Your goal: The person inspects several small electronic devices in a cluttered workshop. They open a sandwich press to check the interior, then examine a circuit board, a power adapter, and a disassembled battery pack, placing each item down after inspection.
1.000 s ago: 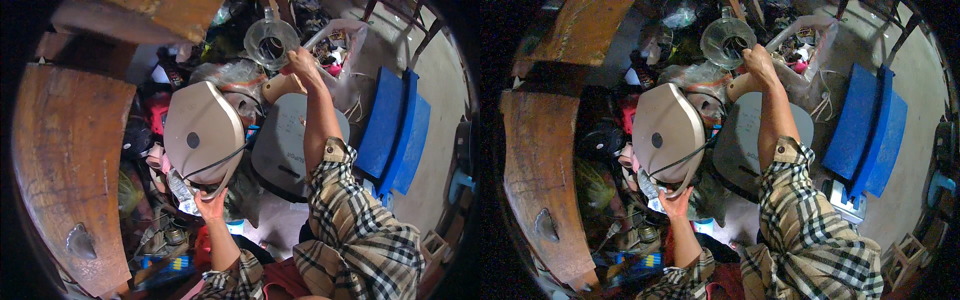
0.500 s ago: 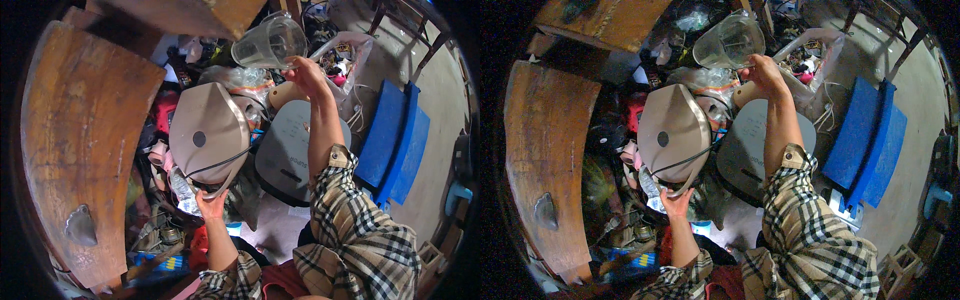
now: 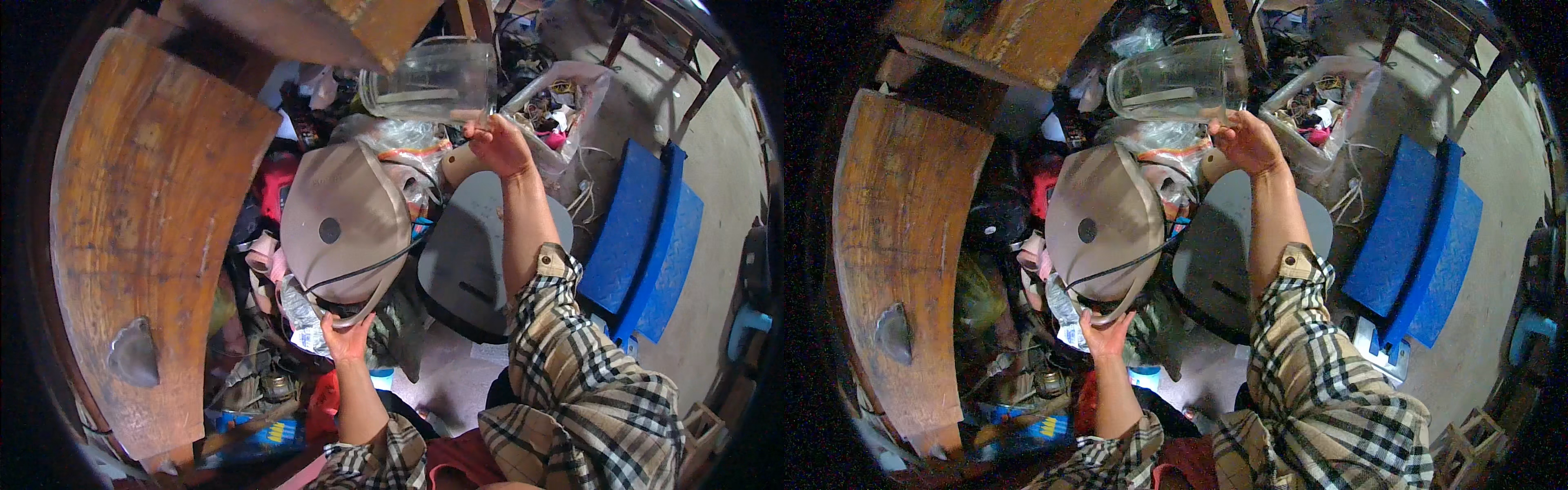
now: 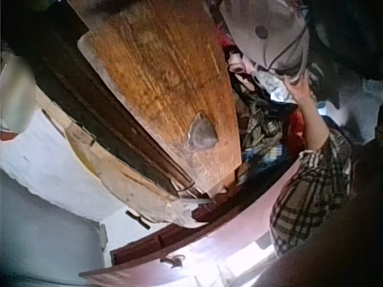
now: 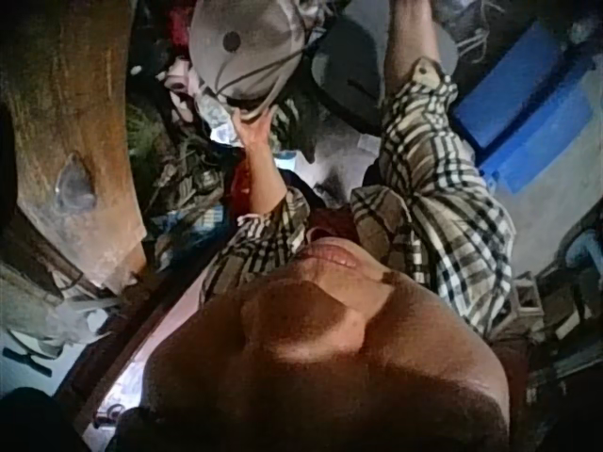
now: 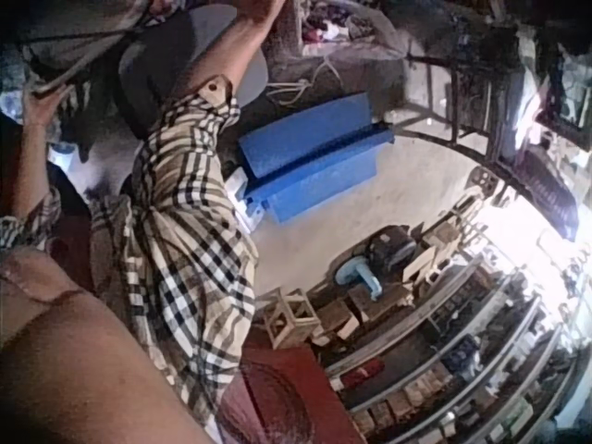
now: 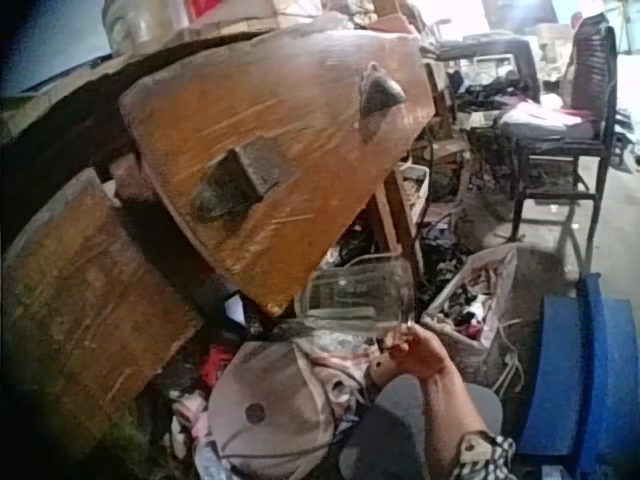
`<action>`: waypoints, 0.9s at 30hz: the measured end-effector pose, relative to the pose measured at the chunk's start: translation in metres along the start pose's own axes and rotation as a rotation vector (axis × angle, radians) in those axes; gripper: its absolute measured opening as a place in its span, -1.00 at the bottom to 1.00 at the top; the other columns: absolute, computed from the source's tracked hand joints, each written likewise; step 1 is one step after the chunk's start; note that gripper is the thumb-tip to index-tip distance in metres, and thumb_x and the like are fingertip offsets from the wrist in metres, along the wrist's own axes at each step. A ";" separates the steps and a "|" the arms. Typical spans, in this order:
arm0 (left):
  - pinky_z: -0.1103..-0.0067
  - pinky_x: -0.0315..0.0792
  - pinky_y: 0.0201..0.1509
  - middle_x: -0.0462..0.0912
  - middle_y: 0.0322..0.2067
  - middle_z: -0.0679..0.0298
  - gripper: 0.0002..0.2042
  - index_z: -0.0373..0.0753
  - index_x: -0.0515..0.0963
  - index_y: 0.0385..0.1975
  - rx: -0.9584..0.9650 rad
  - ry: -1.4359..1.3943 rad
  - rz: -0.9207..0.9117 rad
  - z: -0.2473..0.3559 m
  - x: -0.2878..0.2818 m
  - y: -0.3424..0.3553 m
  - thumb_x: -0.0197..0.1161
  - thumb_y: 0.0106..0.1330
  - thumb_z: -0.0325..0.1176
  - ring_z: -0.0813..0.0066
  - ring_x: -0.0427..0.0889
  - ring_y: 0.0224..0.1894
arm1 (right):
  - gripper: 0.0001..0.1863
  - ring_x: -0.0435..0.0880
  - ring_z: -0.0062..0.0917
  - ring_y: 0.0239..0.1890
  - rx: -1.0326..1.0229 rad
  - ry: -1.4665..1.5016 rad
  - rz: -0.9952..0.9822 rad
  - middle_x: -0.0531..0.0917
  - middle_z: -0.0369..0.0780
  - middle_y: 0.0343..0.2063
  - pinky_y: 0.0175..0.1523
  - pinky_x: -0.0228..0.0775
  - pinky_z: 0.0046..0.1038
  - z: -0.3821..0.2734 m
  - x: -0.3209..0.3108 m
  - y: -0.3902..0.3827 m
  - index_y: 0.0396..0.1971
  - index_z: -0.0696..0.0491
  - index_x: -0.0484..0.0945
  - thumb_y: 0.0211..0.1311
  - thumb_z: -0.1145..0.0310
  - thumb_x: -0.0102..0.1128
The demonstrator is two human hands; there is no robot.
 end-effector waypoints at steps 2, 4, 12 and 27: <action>-0.15 -0.08 0.29 0.18 0.26 0.10 -0.44 -0.09 0.31 0.06 -0.006 -0.011 0.011 0.000 -0.004 0.001 0.30 0.04 -0.12 -0.09 0.12 0.29 | -0.77 0.55 -0.55 -0.44 0.024 0.033 0.053 0.62 -0.05 -0.36 -0.26 0.42 -0.53 0.009 -0.012 0.003 -0.29 0.12 0.56 0.28 0.28 0.00; -0.15 -0.09 0.29 0.18 0.26 0.10 -0.46 -0.09 0.32 0.03 -0.017 -0.021 0.005 0.000 -0.007 0.005 0.31 0.03 -0.13 -0.09 0.13 0.29 | -0.76 0.58 -0.51 -0.39 0.034 0.021 0.085 0.62 -0.04 -0.36 -0.24 0.43 -0.49 0.013 -0.013 0.006 -0.28 0.12 0.56 0.27 0.27 0.02; -0.14 -0.10 0.30 0.20 0.25 0.12 -0.49 -0.09 0.35 0.00 -0.025 0.005 -0.029 0.000 -0.008 0.008 0.29 0.03 -0.12 -0.06 0.14 0.29 | -0.77 0.66 -0.30 -0.30 -0.058 -0.329 0.328 0.58 -0.10 -0.45 -0.13 0.53 -0.24 0.013 0.004 0.010 -0.28 0.23 0.47 0.16 0.38 -0.01; -0.10 0.01 0.27 0.32 0.19 0.13 -0.69 -0.10 0.49 -0.28 0.016 0.059 -0.116 0.002 0.005 0.003 0.29 0.02 -0.13 -0.03 0.17 0.28 | -0.67 0.70 -0.26 -0.49 -0.252 -0.620 0.430 0.58 0.03 -0.31 -0.46 0.62 -0.37 0.031 0.037 0.028 -0.04 0.31 0.25 0.21 0.48 -0.22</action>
Point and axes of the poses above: each hand's wrist, its own y-axis towards the middle knuckle, its own x-axis out of the palm, z = x × y, the point moved 10 cm from there along y, towards the middle knuckle
